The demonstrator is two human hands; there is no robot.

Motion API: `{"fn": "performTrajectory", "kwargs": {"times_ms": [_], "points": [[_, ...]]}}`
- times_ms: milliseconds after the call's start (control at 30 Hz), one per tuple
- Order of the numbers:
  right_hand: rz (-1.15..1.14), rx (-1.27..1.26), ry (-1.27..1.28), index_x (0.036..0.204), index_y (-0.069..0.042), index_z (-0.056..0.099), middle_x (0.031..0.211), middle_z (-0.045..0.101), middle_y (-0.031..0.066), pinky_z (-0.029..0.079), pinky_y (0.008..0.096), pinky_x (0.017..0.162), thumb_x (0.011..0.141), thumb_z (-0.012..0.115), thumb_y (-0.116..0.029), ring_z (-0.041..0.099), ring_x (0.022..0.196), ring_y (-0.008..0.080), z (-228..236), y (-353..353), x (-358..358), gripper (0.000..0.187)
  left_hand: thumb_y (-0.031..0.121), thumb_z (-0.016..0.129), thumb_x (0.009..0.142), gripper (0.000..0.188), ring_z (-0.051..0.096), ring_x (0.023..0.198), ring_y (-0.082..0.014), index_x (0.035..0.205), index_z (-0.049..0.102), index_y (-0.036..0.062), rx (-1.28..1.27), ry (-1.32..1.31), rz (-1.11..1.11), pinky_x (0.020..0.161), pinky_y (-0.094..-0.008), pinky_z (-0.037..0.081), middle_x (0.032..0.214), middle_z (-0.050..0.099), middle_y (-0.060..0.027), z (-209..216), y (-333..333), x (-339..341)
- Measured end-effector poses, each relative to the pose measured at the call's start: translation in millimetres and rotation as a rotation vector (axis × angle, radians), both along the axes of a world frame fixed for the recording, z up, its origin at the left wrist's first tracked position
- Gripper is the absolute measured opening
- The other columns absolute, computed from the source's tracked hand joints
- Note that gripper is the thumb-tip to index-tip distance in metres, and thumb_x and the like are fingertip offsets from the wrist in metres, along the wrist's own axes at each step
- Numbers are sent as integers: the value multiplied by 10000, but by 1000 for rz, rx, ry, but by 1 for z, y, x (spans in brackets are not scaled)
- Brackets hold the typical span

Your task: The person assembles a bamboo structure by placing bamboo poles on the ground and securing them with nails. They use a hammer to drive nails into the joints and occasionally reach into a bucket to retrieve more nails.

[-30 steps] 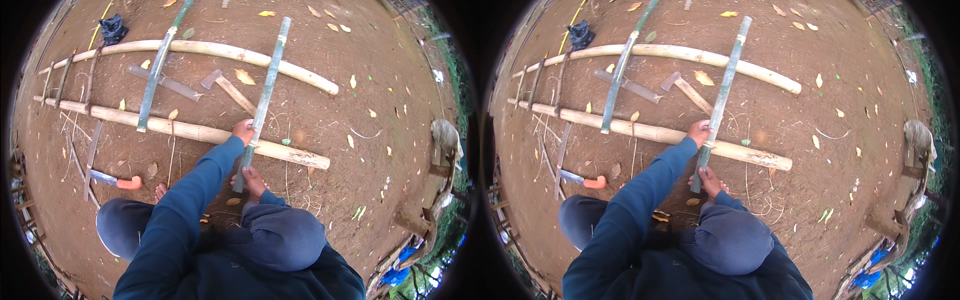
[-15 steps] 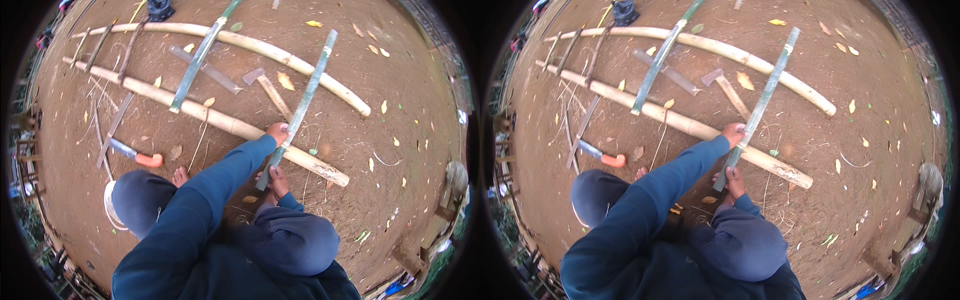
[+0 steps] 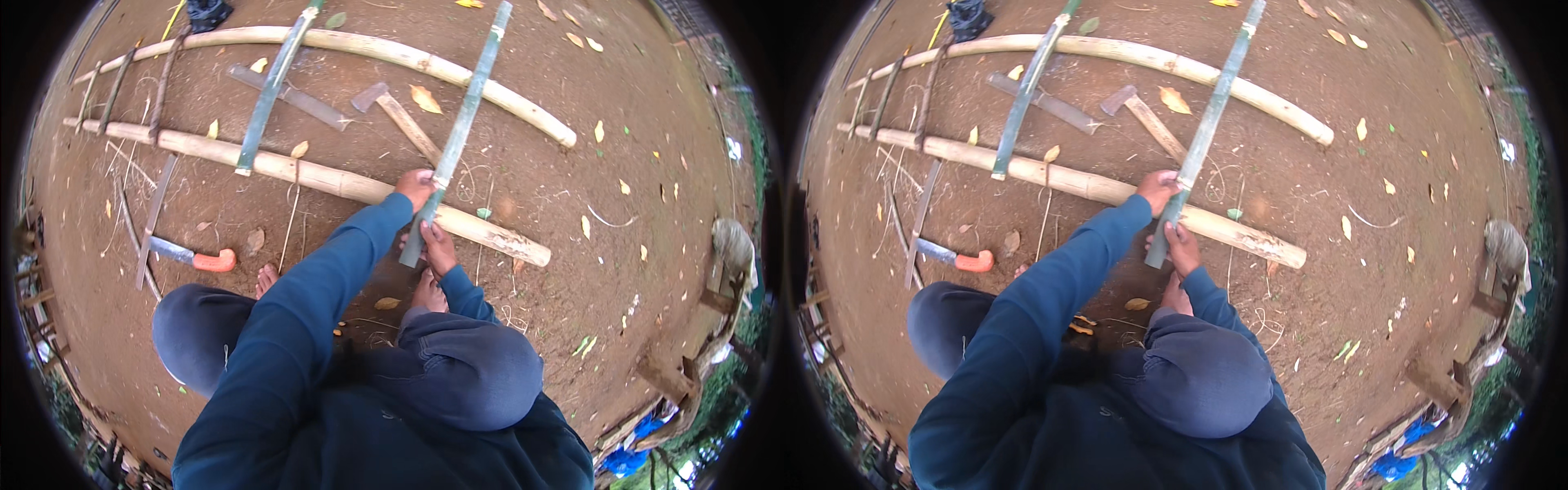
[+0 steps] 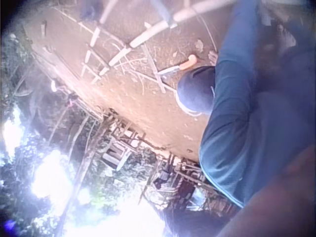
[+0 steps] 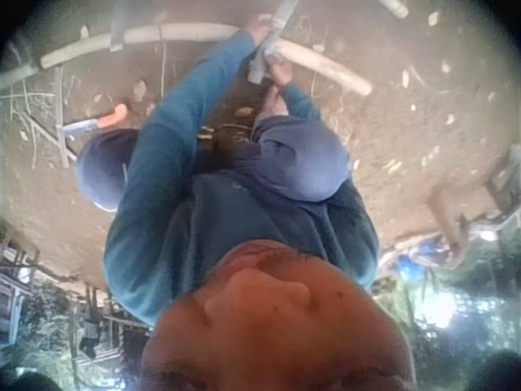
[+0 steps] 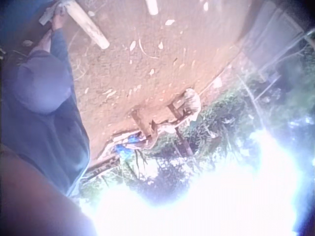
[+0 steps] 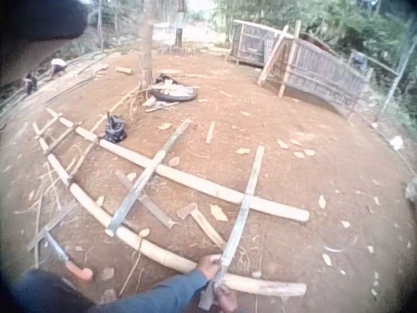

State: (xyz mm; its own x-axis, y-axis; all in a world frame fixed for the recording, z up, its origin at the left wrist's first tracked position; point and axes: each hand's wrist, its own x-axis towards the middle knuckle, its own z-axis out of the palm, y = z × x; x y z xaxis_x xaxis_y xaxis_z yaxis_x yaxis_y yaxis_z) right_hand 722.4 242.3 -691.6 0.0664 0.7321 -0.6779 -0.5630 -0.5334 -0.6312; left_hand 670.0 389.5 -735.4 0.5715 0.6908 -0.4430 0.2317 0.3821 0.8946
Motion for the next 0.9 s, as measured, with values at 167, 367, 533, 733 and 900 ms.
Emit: {"fn": "performTrajectory", "kwargs": {"times_ms": [167, 367, 533, 733, 900], "points": [[92, -108, -134, 1005, -53, 568, 821, 634, 74, 543, 293, 638, 909, 530, -424, 632, 698, 155, -4, 1, 15, 386, 95, 613, 834, 280, 592, 829, -140, 1080, 597, -36, -8, 49, -13, 756, -276, 470, 932, 656, -95, 24, 0, 0], [116, -27, -187, 956, -13, 594, 805, 622, 60, 553, 290, 594, 919, 514, -416, 626, 672, 142, 2, -11, -7, 412, 123, 614, 835, 257, 619, 815, -170, 1050, 609, -17, 131, 269, -3, 749, -289, 475, 914, 668, -111, 32, -16, -10], [274, -60, -109, 988, -3, 592, 829, 635, 86, 558, 287, 601, 940, 492, -333, 642, 708, 161, -14, -42, -17, 348, 183, 588, 845, 231, 606, 864, -322, 1006, 609, 18, 316, 381, 158, 775, -391, 461, 914, 646, -173, 43, -67, -30], [439, -106, -87, 974, 5, 608, 823, 640, 106, 561, 299, 596, 925, 497, -249, 654, 701, 199, -14, -49, -25, 282, 218, 554, 871, 235, 581, 921, -351, 1036, 556, 50, 317, 424, 253, 812, -418, 439, 980, 612, -179, 38, -101, -50], [399, -83, -153, 943, 20, 593, 795, 628, 113, 559, 295, 583, 918, 525, -315, 651, 668, 194, -23, -53, -12, 343, 252, 546, 886, 216, 612, 831, -279, 980, 568, 58, 197, 451, 334, 760, -384, 464, 892, 632, -134, 37, -112, -59]]}}
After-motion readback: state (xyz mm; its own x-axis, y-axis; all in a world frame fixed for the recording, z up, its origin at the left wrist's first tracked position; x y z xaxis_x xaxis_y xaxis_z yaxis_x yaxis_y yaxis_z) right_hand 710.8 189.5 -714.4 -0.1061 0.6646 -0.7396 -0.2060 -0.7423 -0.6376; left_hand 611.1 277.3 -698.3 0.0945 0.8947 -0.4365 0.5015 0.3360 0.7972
